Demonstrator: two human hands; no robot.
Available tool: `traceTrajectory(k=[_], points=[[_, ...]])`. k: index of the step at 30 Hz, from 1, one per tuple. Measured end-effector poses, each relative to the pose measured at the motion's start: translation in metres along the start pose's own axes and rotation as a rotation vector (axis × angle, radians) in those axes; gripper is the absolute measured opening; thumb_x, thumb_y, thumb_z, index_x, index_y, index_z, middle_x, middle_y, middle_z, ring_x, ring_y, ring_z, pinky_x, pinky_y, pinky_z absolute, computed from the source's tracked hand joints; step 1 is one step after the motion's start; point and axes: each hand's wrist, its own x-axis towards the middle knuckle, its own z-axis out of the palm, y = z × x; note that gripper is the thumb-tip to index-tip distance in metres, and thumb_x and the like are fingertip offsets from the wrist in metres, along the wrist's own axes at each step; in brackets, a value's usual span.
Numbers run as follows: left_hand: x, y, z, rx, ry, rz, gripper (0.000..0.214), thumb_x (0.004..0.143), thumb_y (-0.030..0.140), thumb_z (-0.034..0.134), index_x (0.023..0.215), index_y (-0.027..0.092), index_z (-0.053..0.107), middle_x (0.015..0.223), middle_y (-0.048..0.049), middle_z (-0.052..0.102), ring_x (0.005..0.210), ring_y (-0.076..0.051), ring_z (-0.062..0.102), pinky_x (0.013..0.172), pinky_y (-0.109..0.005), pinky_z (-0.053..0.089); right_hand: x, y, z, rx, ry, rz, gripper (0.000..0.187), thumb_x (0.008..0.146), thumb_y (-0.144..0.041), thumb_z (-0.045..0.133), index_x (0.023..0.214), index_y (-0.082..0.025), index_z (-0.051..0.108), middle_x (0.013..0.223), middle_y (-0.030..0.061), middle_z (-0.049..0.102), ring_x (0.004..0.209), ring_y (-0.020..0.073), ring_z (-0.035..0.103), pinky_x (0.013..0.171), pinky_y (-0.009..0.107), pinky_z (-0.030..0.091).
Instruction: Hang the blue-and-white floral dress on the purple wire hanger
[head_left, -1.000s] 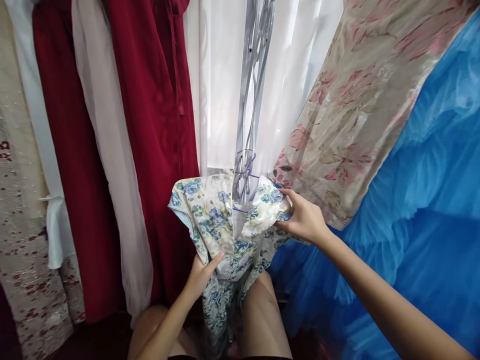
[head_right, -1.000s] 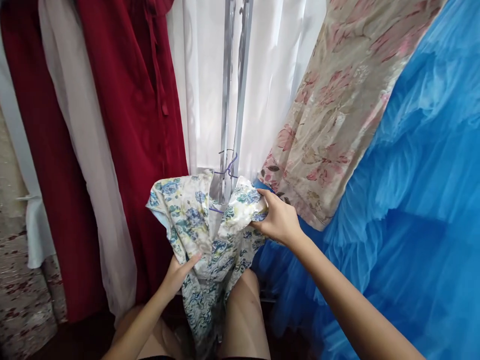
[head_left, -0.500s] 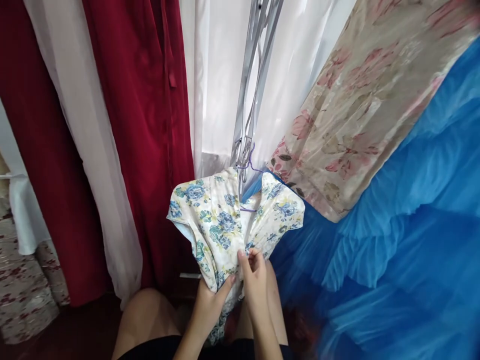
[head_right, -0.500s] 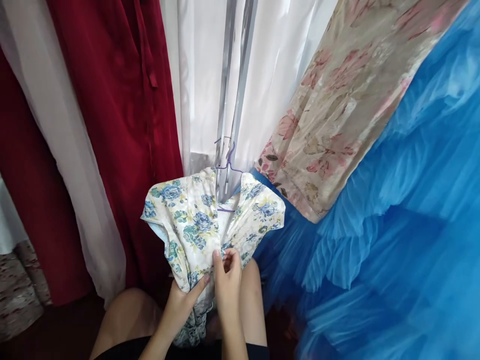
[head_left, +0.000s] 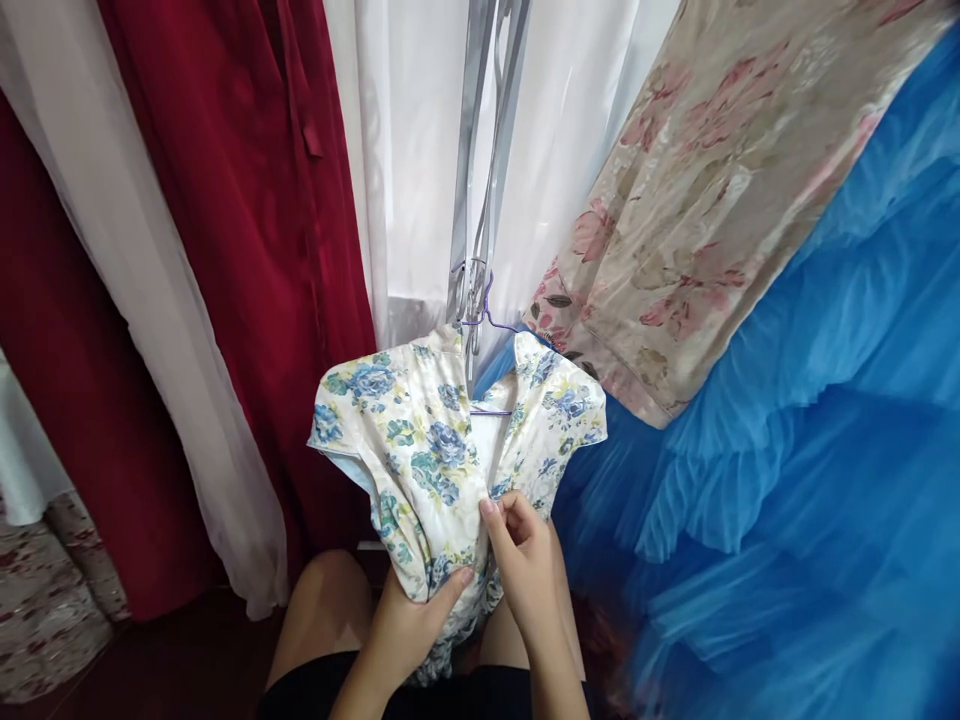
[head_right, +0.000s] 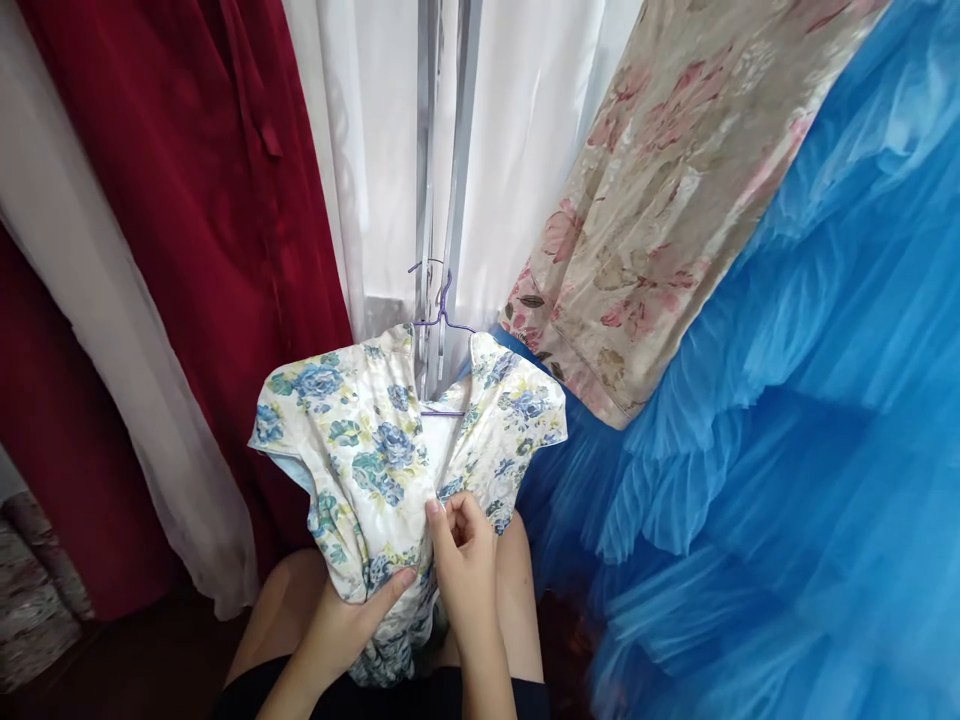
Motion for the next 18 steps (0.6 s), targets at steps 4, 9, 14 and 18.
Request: traceTrajectory(k=[4, 9, 14, 18], points=[[0.002, 0.000, -0.001, 0.046, 0.047, 0.037, 0.061, 0.073, 0.039, 0.080, 0.132, 0.029, 0.064, 0.119, -0.0080, 0.073, 0.132, -0.033, 0.056, 0.115, -0.045, 0.043, 0.003, -0.001, -0.003, -0.015, -0.079, 0.020, 0.042, 0.095, -0.050, 0.055, 0.065, -0.022, 0.044, 0.060, -0.0047, 0.036, 0.057, 0.0140, 0.034, 0.054, 0.028, 0.027], [0.004, -0.013, -0.003, -0.005, 0.258, -0.013, 0.066, 0.079, 0.044, 0.077, 0.139, 0.027, 0.055, 0.125, -0.0092, 0.069, 0.124, -0.034, 0.062, 0.103, -0.045, 0.053, -0.001, -0.004, -0.004, 0.056, -0.162, 0.060, 0.038, 0.093, -0.037, 0.054, 0.059, -0.022, 0.045, 0.055, -0.0046, 0.037, 0.054, 0.0126, 0.031, 0.053, 0.028, 0.023], [0.007, -0.017, -0.014, 0.070, 0.671, 0.232, 0.076, 0.079, 0.039, 0.078, 0.143, 0.025, 0.040, 0.143, -0.0138, 0.050, 0.132, -0.032, 0.052, 0.109, -0.046, 0.046, -0.009, -0.010, 0.006, 0.034, -0.280, 0.135, 0.032, 0.087, -0.025, 0.052, 0.056, -0.021, 0.045, 0.052, -0.0047, 0.037, 0.051, 0.0117, 0.032, 0.051, 0.028, 0.022], [0.008, -0.013, -0.010, 0.309, 0.507, 0.419, 0.044, 0.085, 0.031, 0.072, 0.125, 0.024, 0.055, 0.137, -0.0117, 0.052, 0.133, -0.031, 0.049, 0.114, -0.047, 0.038, -0.010, -0.010, 0.013, 0.035, -0.300, 0.159, 0.031, 0.085, -0.022, 0.050, 0.055, -0.021, 0.042, 0.054, -0.0049, 0.035, 0.053, 0.0113, 0.030, 0.051, 0.027, 0.021]])
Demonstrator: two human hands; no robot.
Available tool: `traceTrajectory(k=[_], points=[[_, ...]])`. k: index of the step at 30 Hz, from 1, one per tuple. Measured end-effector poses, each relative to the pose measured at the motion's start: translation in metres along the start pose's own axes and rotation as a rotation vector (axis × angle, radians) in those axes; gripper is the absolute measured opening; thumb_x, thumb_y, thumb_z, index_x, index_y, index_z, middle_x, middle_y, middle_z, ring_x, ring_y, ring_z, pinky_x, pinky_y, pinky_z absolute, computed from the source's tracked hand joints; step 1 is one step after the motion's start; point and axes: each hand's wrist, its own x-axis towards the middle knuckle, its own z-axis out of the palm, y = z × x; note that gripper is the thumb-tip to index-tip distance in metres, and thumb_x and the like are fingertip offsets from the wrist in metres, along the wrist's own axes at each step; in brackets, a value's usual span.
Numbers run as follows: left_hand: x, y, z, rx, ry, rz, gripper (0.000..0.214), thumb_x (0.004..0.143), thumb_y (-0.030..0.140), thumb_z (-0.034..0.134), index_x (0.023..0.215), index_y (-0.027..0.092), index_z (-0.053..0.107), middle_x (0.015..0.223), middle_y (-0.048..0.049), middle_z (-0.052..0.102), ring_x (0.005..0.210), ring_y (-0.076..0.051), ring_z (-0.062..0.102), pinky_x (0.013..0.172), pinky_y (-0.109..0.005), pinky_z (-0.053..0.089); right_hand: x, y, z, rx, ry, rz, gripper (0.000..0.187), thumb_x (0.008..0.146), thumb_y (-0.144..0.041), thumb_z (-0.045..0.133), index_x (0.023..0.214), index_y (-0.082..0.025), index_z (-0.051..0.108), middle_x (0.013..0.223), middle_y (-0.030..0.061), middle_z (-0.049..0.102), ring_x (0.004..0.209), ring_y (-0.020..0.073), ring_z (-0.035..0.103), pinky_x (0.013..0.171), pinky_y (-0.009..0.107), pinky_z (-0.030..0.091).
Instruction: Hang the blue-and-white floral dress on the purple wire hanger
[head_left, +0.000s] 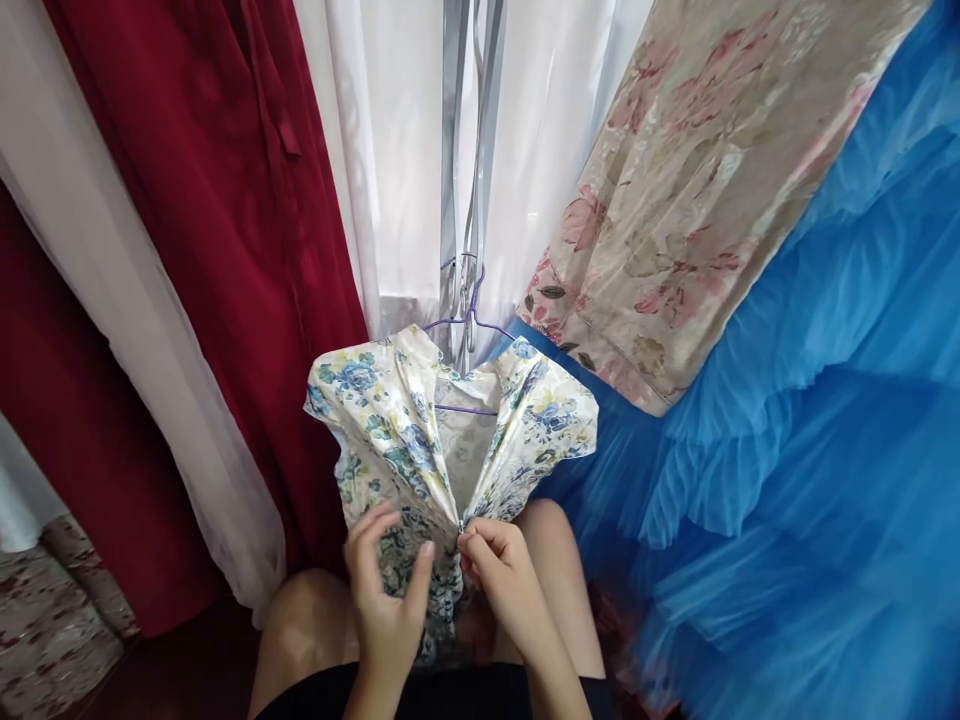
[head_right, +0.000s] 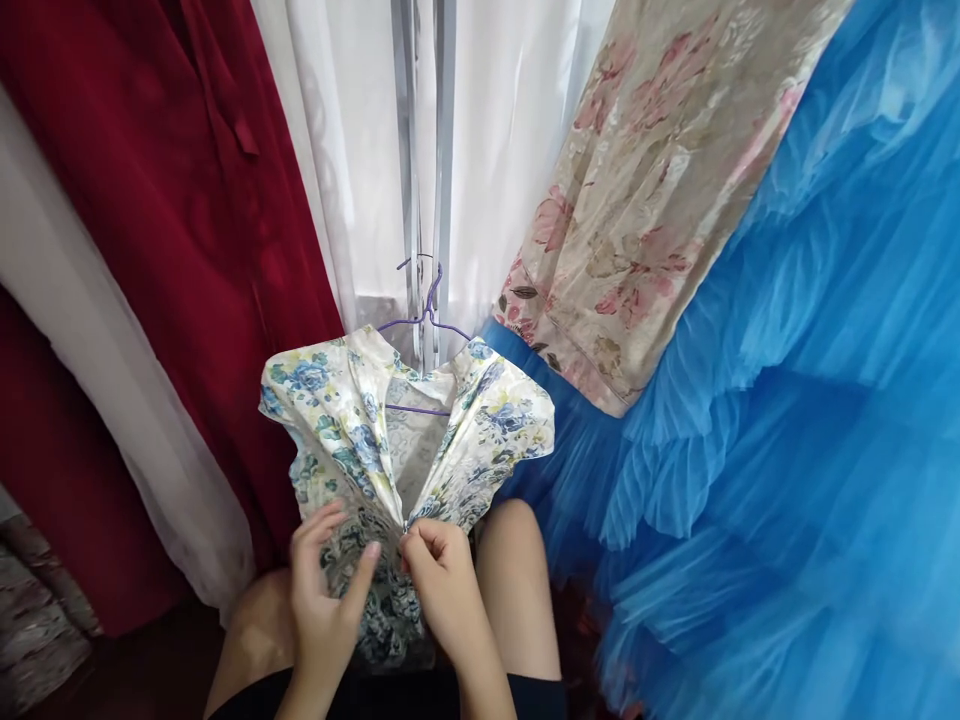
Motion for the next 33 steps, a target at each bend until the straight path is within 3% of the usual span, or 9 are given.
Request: traceTrajectory(k=[2, 4, 9, 14, 18, 29, 33], points=[[-0.005, 0.005, 0.009, -0.040, -0.175, -0.011, 0.037, 0.089, 0.030, 0.066, 0.124, 0.024, 0.056, 0.132, -0.0115, 0.056, 0.129, -0.030, 0.053, 0.110, -0.045, 0.042, -0.001, 0.000, -0.001, -0.008, -0.017, -0.014, 0.030, 0.084, -0.021, 0.050, 0.055, -0.020, 0.043, 0.053, -0.0050, 0.035, 0.053, 0.0111, 0.030, 0.051, 0.027, 0.022], [-0.013, 0.011, 0.019, -0.092, -0.247, -0.051, 0.034, 0.091, 0.028, 0.062, 0.124, 0.024, 0.055, 0.126, -0.0107, 0.059, 0.122, -0.029, 0.057, 0.104, -0.041, 0.047, -0.004, 0.000, -0.004, -0.018, -0.020, -0.025, 0.028, 0.083, -0.019, 0.050, 0.055, -0.020, 0.045, 0.053, -0.0050, 0.036, 0.053, 0.0109, 0.031, 0.051, 0.026, 0.023], [-0.023, 0.023, 0.035, -0.139, -0.213, -0.048, 0.011, 0.092, 0.019, 0.057, 0.100, 0.023, 0.061, 0.094, -0.0035, 0.064, 0.091, -0.021, 0.062, 0.082, -0.030, 0.050, -0.011, -0.004, -0.009, 0.040, -0.022, -0.002, 0.026, 0.082, -0.021, 0.050, 0.057, -0.017, 0.059, 0.047, -0.0039, 0.046, 0.046, 0.0108, 0.041, 0.049, 0.024, 0.030], [-0.022, 0.024, 0.042, -0.242, -0.288, -0.001, 0.018, 0.087, 0.008, 0.052, 0.073, 0.020, 0.050, 0.071, 0.0023, 0.046, 0.065, -0.013, 0.048, 0.062, -0.023, 0.040, -0.008, -0.006, -0.012, 0.127, 0.060, 0.024, 0.030, 0.084, -0.033, 0.055, 0.061, -0.015, 0.064, 0.042, -0.0022, 0.052, 0.038, 0.0091, 0.040, 0.043, 0.021, 0.029], [-0.023, 0.020, 0.043, -0.237, -0.323, -0.006, 0.022, 0.089, 0.009, 0.048, 0.070, 0.019, 0.047, 0.070, 0.0021, 0.043, 0.063, -0.013, 0.045, 0.059, -0.022, 0.037, -0.006, 0.001, -0.008, 0.232, 0.131, 0.088, 0.031, 0.081, -0.039, 0.056, 0.064, -0.015, 0.065, 0.041, -0.0009, 0.056, 0.033, 0.0077, 0.037, 0.039, 0.020, 0.027], [-0.021, -0.002, 0.025, -0.183, -0.352, -0.097, 0.019, 0.082, 0.004, 0.048, 0.071, 0.019, 0.048, 0.069, 0.0027, 0.042, 0.061, -0.012, 0.045, 0.056, -0.022, 0.036, 0.002, 0.012, 0.015, 0.280, 0.112, 0.091, 0.031, 0.082, -0.041, 0.059, 0.067, -0.015, 0.068, 0.045, 0.0014, 0.060, 0.034, 0.0083, 0.040, 0.040, 0.021, 0.028], [-0.024, 0.004, 0.029, -0.194, -0.386, -0.099, 0.016, 0.083, 0.005, 0.051, 0.081, 0.019, 0.058, 0.076, 0.0000, 0.053, 0.070, -0.015, 0.055, 0.062, -0.023, 0.043, 0.000, 0.011, 0.008, 0.287, 0.151, 0.108, 0.031, 0.078, -0.045, 0.063, 0.061, -0.019, 0.067, 0.045, 0.0018, 0.059, 0.034, 0.0104, 0.039, 0.040, 0.025, 0.027]])
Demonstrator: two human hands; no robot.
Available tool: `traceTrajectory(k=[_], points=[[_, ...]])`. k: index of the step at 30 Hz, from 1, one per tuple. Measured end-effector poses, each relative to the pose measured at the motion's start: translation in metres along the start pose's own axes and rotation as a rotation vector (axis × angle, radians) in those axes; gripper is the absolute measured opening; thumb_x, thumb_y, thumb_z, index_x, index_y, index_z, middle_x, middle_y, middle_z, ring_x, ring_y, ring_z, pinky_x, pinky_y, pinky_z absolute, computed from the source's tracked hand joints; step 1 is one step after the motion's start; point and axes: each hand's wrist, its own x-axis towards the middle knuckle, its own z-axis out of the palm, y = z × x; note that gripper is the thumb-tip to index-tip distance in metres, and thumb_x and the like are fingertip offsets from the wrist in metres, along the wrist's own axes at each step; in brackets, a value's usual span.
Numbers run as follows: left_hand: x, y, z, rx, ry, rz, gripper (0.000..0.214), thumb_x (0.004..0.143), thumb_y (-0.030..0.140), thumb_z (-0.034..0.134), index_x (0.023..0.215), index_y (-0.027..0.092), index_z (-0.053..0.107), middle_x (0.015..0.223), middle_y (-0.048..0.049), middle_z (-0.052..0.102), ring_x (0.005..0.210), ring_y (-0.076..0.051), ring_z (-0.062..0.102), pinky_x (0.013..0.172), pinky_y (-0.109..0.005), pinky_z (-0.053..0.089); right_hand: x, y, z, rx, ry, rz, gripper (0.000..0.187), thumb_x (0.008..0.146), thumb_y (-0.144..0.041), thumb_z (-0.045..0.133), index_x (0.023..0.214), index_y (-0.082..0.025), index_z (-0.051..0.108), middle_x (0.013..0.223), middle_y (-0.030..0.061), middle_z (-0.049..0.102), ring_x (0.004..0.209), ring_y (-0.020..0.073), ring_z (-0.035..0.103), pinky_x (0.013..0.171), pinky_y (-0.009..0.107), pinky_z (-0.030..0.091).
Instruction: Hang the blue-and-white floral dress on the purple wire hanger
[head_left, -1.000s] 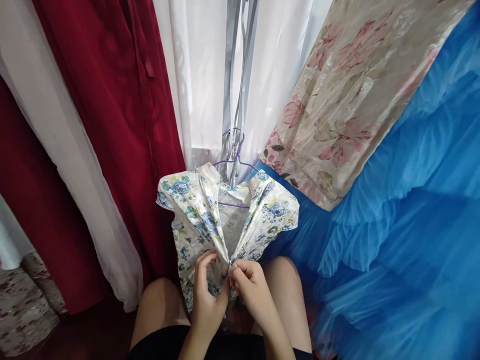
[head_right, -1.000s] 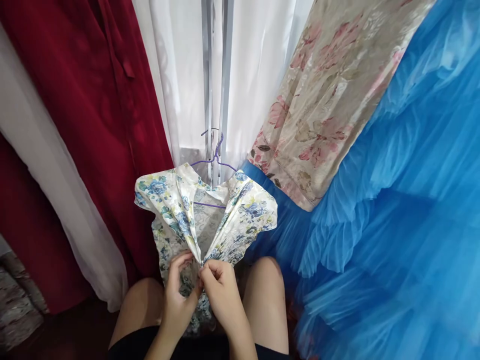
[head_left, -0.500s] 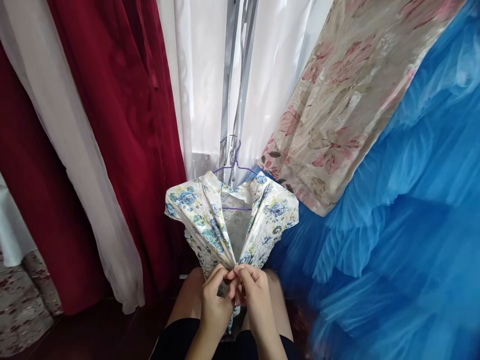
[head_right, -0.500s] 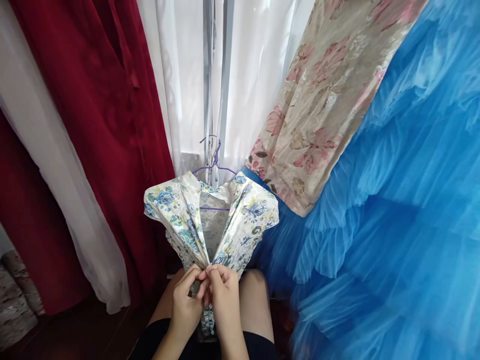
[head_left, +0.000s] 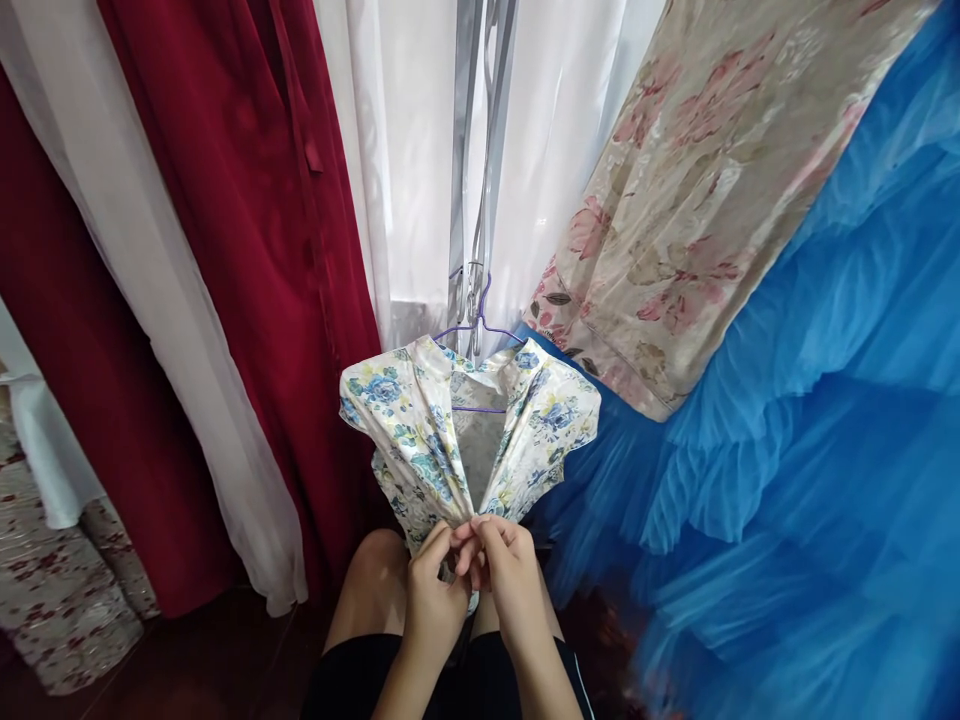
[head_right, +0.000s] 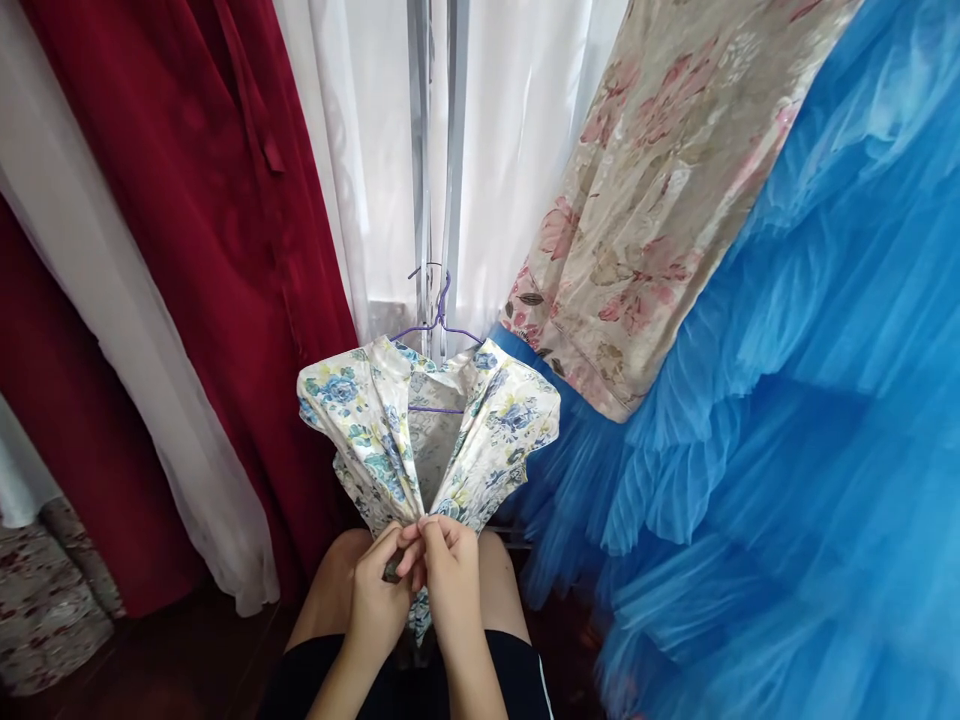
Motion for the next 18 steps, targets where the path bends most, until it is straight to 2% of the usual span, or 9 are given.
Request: traceTrajectory(k=[3, 7, 10, 12, 15, 18], points=[[-0.002, 0.011, 0.007, 0.034, -0.061, 0.012, 0.013, 0.086, 0.009, 0.055, 0.088, 0.020, 0.063, 0.085, -0.0025, 0.061, 0.075, -0.016, 0.060, 0.067, -0.024, 0.046, 0.008, -0.021, -0.012, -0.036, 0.014, -0.028, 0.029, 0.075, -0.045, 0.065, 0.057, -0.022, 0.066, 0.042, 0.0025, 0.058, 0.033, 0.0137, 0.038, 0.039, 0.027, 0.023], [-0.005, 0.025, 0.021, 0.107, -0.151, 0.012, 0.013, 0.088, 0.013, 0.057, 0.077, 0.019, 0.056, 0.078, -0.0009, 0.057, 0.060, -0.013, 0.052, 0.056, -0.024, 0.040, 0.043, -0.084, -0.021, -0.089, -0.058, -0.100, 0.025, 0.074, -0.038, 0.063, 0.059, -0.018, 0.068, 0.045, 0.0026, 0.059, 0.034, 0.0106, 0.032, 0.038, 0.026, 0.016], [-0.005, 0.035, 0.031, 0.144, -0.164, 0.028, 0.014, 0.088, 0.011, 0.056, 0.077, 0.020, 0.056, 0.079, -0.0011, 0.057, 0.061, -0.013, 0.054, 0.058, -0.024, 0.041, 0.081, -0.142, -0.013, -0.092, -0.087, -0.108, 0.017, 0.073, -0.026, 0.060, 0.059, -0.016, 0.063, 0.047, 0.0010, 0.058, 0.037, 0.0084, 0.032, 0.037, 0.023, 0.018], [-0.003, 0.041, 0.035, 0.198, -0.176, 0.067, 0.014, 0.087, 0.010, 0.056, 0.077, 0.020, 0.055, 0.080, -0.0018, 0.059, 0.068, -0.015, 0.059, 0.063, -0.025, 0.044, 0.104, -0.171, -0.002, -0.087, -0.097, -0.074, 0.014, 0.075, -0.022, 0.056, 0.063, -0.015, 0.062, 0.046, -0.0037, 0.051, 0.037, 0.0062, 0.026, 0.036, 0.020, 0.014], [0.001, 0.045, 0.031, 0.356, -0.246, 0.128, 0.014, 0.087, 0.007, 0.052, 0.082, 0.020, 0.056, 0.085, -0.0030, 0.062, 0.074, -0.017, 0.062, 0.068, -0.027, 0.046, 0.125, -0.186, 0.011, -0.103, -0.116, -0.005, 0.015, 0.078, -0.017, 0.053, 0.064, -0.016, 0.058, 0.045, -0.0066, 0.045, 0.035, 0.0045, 0.022, 0.035, 0.018, 0.012], [0.005, 0.042, 0.017, 0.570, -0.372, 0.260, 0.016, 0.087, 0.007, 0.049, 0.089, 0.019, 0.058, 0.093, -0.0062, 0.064, 0.083, -0.021, 0.063, 0.071, -0.031, 0.047, 0.123, -0.175, 0.011, -0.185, -0.100, -0.050, 0.017, 0.081, -0.016, 0.052, 0.065, -0.016, 0.058, 0.046, -0.0030, 0.052, 0.035, 0.0054, 0.031, 0.034, 0.017, 0.017]])
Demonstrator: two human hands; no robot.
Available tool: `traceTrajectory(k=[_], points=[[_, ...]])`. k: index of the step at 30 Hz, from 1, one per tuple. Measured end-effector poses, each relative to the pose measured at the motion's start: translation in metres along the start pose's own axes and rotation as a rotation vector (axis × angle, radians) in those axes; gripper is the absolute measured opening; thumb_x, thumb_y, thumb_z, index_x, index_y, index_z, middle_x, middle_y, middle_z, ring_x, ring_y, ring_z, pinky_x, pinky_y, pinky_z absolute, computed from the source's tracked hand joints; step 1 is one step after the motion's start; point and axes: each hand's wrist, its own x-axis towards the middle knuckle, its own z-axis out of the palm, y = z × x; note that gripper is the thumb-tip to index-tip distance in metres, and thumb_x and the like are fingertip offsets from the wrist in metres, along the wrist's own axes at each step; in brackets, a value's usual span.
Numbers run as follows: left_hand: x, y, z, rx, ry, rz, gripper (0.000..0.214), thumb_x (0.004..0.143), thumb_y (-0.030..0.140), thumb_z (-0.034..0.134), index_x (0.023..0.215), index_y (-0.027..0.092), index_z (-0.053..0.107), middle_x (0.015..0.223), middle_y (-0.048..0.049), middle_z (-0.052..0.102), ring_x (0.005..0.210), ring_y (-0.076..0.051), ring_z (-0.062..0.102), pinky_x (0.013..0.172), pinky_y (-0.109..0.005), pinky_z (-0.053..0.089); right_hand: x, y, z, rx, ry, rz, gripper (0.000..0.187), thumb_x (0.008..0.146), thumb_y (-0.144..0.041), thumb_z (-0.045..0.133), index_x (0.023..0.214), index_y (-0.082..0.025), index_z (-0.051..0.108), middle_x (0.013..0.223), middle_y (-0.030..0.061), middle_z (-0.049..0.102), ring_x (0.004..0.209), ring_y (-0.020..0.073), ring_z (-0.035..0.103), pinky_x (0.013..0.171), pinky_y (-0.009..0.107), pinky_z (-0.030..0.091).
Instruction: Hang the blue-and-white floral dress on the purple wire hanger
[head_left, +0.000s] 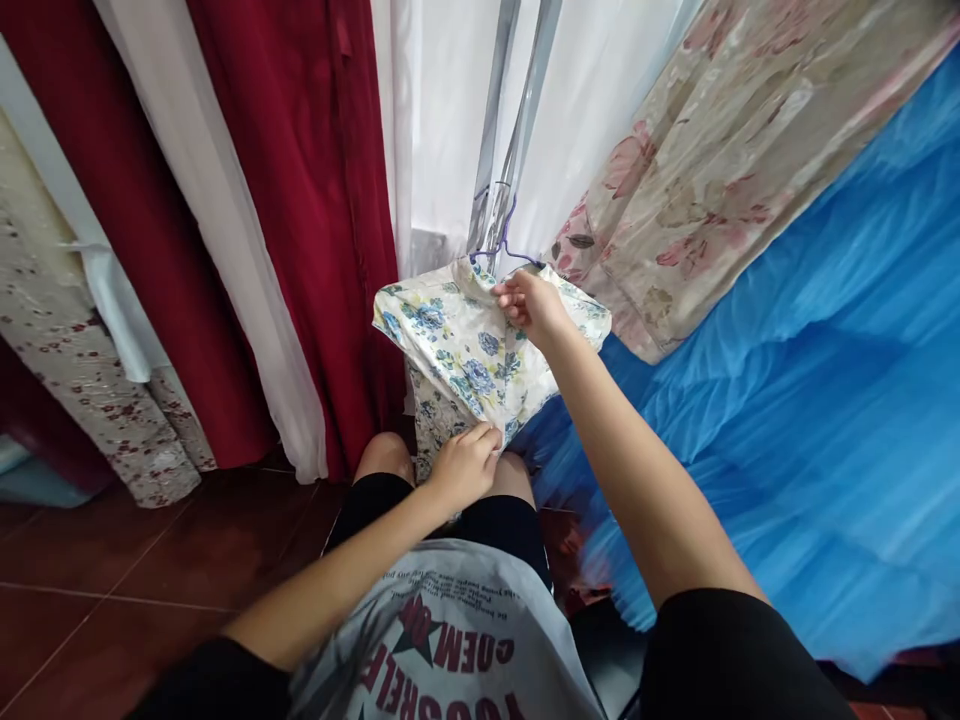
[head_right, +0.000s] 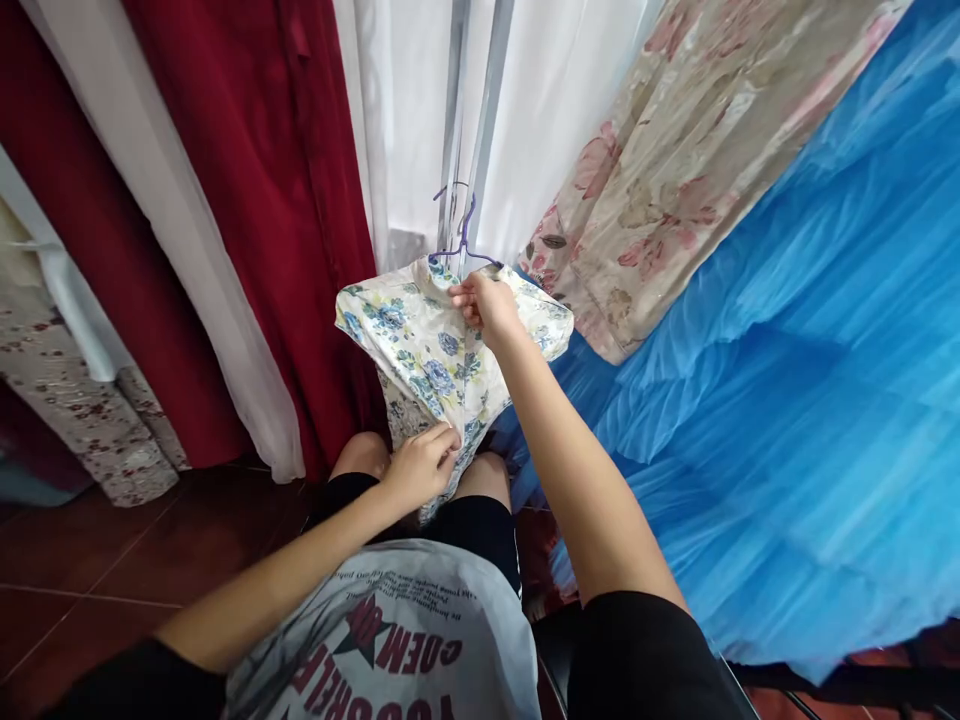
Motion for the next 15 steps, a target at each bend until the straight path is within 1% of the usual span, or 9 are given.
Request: traceTrajectory(k=[2, 4, 5, 7, 9, 10, 12, 13, 15], points=[[-0.001, -0.009, -0.010, 0.122, -0.070, 0.128, 0.016, 0.087, 0.007, 0.048, 0.091, 0.018, 0.059, 0.095, -0.0080, 0.064, 0.087, -0.023, 0.063, 0.072, -0.032, 0.047, -0.008, 0.013, -0.003, -0.062, 0.006, -0.069, 0.019, 0.083, -0.017, 0.052, 0.066, -0.016, 0.059, 0.047, -0.0009, 0.056, 0.036, 0.0065, 0.037, 0.035, 0.017, 0.022], [0.002, -0.015, -0.023, 0.184, -0.111, 0.258, 0.014, 0.089, 0.010, 0.048, 0.090, 0.018, 0.059, 0.090, -0.0074, 0.064, 0.084, -0.023, 0.062, 0.072, -0.033, 0.047, -0.014, 0.024, -0.008, -0.087, -0.010, -0.127, 0.021, 0.085, -0.018, 0.052, 0.066, -0.016, 0.060, 0.047, -0.0012, 0.056, 0.037, 0.0067, 0.039, 0.037, 0.017, 0.026], [0.006, -0.017, -0.031, 0.191, -0.110, 0.319, 0.013, 0.091, 0.012, 0.048, 0.089, 0.018, 0.060, 0.086, -0.0066, 0.063, 0.081, -0.022, 0.061, 0.072, -0.034, 0.047, -0.016, 0.028, -0.010, -0.082, -0.016, -0.153, 0.021, 0.086, -0.018, 0.051, 0.067, -0.016, 0.059, 0.048, -0.0017, 0.056, 0.038, 0.0064, 0.040, 0.039, 0.017, 0.027], [0.023, -0.018, -0.051, 0.160, -0.037, 0.415, 0.013, 0.094, 0.018, 0.050, 0.086, 0.018, 0.060, 0.082, -0.0050, 0.063, 0.078, -0.021, 0.060, 0.075, -0.034, 0.048, -0.018, 0.034, -0.013, -0.062, -0.021, -0.195, 0.023, 0.089, -0.019, 0.051, 0.067, -0.017, 0.058, 0.050, -0.0026, 0.055, 0.039, 0.0057, 0.041, 0.041, 0.017, 0.029], [0.052, -0.018, -0.074, 0.103, 0.121, 0.436, 0.012, 0.095, 0.019, 0.051, 0.091, 0.018, 0.062, 0.088, -0.0058, 0.064, 0.083, -0.021, 0.061, 0.079, -0.034, 0.048, -0.020, 0.036, -0.013, -0.055, -0.029, -0.236, 0.024, 0.091, -0.020, 0.051, 0.067, -0.017, 0.058, 0.052, -0.0028, 0.055, 0.040, 0.0053, 0.042, 0.044, 0.017, 0.030], [0.069, -0.018, -0.086, 0.087, 0.196, 0.413, 0.013, 0.096, 0.017, 0.049, 0.098, 0.017, 0.062, 0.098, -0.0076, 0.065, 0.089, -0.021, 0.061, 0.082, -0.035, 0.048, -0.021, 0.037, -0.013, -0.062, -0.033, -0.258, 0.026, 0.091, -0.022, 0.051, 0.067, -0.017, 0.057, 0.052, -0.0030, 0.054, 0.041, 0.0054, 0.042, 0.044, 0.018, 0.030], [0.107, -0.020, -0.110, 0.071, 0.307, 0.351, 0.026, 0.095, 0.011, 0.045, 0.117, 0.015, 0.058, 0.121, -0.0116, 0.061, 0.095, -0.022, 0.061, 0.088, -0.039, 0.047, -0.022, 0.035, -0.012, -0.076, -0.039, -0.301, 0.027, 0.092, -0.026, 0.052, 0.066, -0.018, 0.056, 0.051, -0.0036, 0.052, 0.041, 0.0058, 0.042, 0.044, 0.018, 0.030], [0.125, -0.021, -0.120, 0.066, 0.316, 0.330, 0.030, 0.093, 0.010, 0.047, 0.121, 0.016, 0.058, 0.125, -0.0107, 0.060, 0.095, -0.022, 0.061, 0.089, -0.039, 0.046, -0.023, 0.034, -0.011, -0.079, -0.039, -0.321, 0.028, 0.092, -0.027, 0.053, 0.065, -0.018, 0.055, 0.050, -0.0040, 0.051, 0.041, 0.0058, 0.042, 0.044, 0.018, 0.029], [0.154, -0.025, -0.135, 0.064, 0.267, 0.322, 0.025, 0.092, 0.013, 0.051, 0.114, 0.017, 0.064, 0.113, -0.0073, 0.066, 0.093, -0.022, 0.062, 0.087, -0.038, 0.046, -0.024, 0.032, -0.010, -0.088, -0.037, -0.351, 0.028, 0.090, -0.029, 0.055, 0.063, -0.019, 0.055, 0.048, -0.0045, 0.050, 0.040, 0.0058, 0.040, 0.043, 0.018, 0.027]])
